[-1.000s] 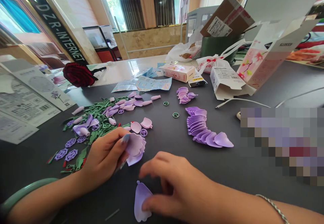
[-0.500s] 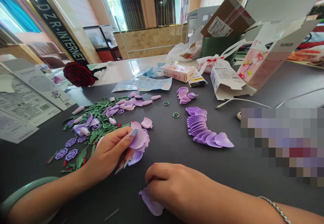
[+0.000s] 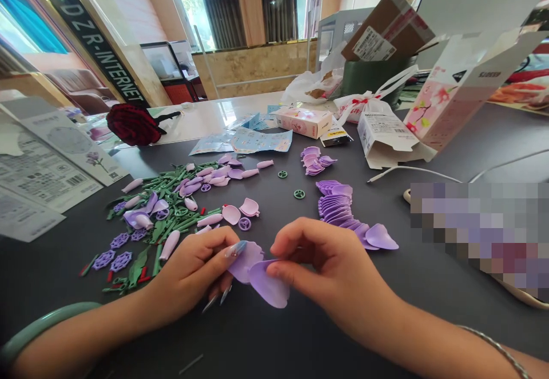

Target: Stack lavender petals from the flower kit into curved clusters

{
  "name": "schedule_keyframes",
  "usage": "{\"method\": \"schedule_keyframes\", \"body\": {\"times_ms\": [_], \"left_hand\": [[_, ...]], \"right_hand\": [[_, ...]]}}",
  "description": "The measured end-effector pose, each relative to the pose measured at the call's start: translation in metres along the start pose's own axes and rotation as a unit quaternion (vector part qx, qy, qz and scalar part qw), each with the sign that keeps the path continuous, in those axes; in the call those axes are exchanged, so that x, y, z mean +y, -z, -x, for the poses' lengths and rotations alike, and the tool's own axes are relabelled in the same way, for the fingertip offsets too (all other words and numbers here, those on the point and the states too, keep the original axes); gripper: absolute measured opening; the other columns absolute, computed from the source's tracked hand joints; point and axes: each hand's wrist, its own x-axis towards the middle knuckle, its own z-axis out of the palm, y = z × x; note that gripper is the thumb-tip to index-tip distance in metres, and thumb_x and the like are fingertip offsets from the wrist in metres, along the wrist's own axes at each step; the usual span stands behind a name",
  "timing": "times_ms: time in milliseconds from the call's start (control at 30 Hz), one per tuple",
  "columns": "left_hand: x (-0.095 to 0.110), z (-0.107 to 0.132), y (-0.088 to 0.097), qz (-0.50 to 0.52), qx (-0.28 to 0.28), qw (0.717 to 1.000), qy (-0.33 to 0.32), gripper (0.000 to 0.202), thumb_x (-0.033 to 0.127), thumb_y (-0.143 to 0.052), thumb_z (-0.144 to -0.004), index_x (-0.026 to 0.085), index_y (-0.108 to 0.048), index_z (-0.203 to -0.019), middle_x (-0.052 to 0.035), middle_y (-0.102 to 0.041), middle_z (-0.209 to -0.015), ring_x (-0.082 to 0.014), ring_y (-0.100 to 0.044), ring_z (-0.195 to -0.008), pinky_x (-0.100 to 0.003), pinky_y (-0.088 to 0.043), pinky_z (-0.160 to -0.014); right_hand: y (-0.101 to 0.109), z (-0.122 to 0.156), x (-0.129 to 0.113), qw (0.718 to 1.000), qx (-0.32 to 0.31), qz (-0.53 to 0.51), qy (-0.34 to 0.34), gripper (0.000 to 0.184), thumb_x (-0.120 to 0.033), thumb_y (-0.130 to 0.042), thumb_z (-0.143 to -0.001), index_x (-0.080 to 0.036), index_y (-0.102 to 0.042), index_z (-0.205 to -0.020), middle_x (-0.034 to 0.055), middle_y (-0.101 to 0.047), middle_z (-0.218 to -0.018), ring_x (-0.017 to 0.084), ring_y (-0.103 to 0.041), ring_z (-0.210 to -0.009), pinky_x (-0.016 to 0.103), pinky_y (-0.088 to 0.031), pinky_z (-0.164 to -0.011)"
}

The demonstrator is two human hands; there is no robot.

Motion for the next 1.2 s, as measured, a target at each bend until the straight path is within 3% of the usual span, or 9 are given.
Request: {"method": "schedule_keyframes", "body": {"times_ms": [200,400,500,767,900,1200], "left_hand": [[0.002,-0.001,-0.003,0.035,-0.043,0.998,0.032,0.033,0.049,-0.051,-0.088,0.018,-0.049,-0.079,0.0057,-0.051,-0.052,-0.0051,-0.042,-0.037,-0.014,-0.031,-0.036],[0.003,0.001,-0.008,0.066,-0.057,0.994,0.066,0.041,0.058,-0.057,-0.082,0.018,-0.049,-0.079,0.0056,-0.053,-0.052,-0.0050,-0.042,-0.037,-0.014,-0.031,-0.035],[0.003,0.002,-0.010,0.068,-0.065,0.993,0.070,0.043,0.059,-0.059,-0.080,0.018,-0.050,-0.079,0.0055,-0.054,-0.053,-0.0051,-0.042,-0.037,-0.014,-0.031,-0.034],[0.006,0.006,-0.012,0.074,-0.087,0.990,0.078,0.050,0.066,-0.062,-0.075,0.017,-0.050,-0.080,0.0045,-0.055,-0.055,-0.0056,-0.045,-0.039,-0.014,-0.035,-0.036],[0.006,0.008,-0.013,0.057,-0.102,0.991,0.067,0.048,0.066,-0.055,-0.080,0.018,-0.047,-0.081,0.0035,-0.056,-0.057,-0.0066,-0.048,-0.040,-0.015,-0.036,-0.037],[0.007,0.009,-0.013,0.013,-0.106,0.994,0.026,0.030,0.047,-0.041,-0.094,0.018,-0.047,-0.086,0.0026,-0.056,-0.062,-0.0075,-0.050,-0.046,-0.016,-0.038,-0.042]], "right_hand": [[-0.003,0.003,0.002,0.998,0.005,0.055,-0.010,0.013,-0.030,-0.072,-0.072,-0.021,-0.063,-0.070,0.0007,-0.066,-0.069,0.014,-0.063,-0.063,0.022,-0.055,-0.055],[-0.001,0.003,0.007,0.969,-0.007,0.204,0.142,0.007,-0.020,-0.064,-0.080,-0.021,-0.061,-0.074,0.0009,-0.067,-0.072,0.013,-0.062,-0.063,0.022,-0.052,-0.056],[-0.002,0.004,0.009,0.951,-0.010,0.251,0.179,0.006,-0.020,-0.063,-0.083,-0.021,-0.061,-0.078,-0.0005,-0.066,-0.072,0.011,-0.061,-0.061,0.020,-0.051,-0.056],[-0.007,0.011,0.018,0.949,-0.047,0.243,0.193,0.007,-0.022,-0.056,-0.090,-0.023,-0.064,-0.091,-0.0006,-0.070,-0.081,0.010,-0.065,-0.069,0.017,-0.052,-0.063],[-0.007,0.012,0.018,0.950,-0.059,0.237,0.193,0.012,-0.025,-0.054,-0.093,-0.022,-0.064,-0.088,0.0011,-0.069,-0.080,0.010,-0.064,-0.068,0.018,-0.051,-0.062],[-0.006,0.011,0.018,0.947,-0.085,0.250,0.184,0.018,-0.027,-0.051,-0.094,-0.021,-0.067,-0.098,0.0025,-0.072,-0.085,0.011,-0.066,-0.072,0.019,-0.053,-0.068]]}}
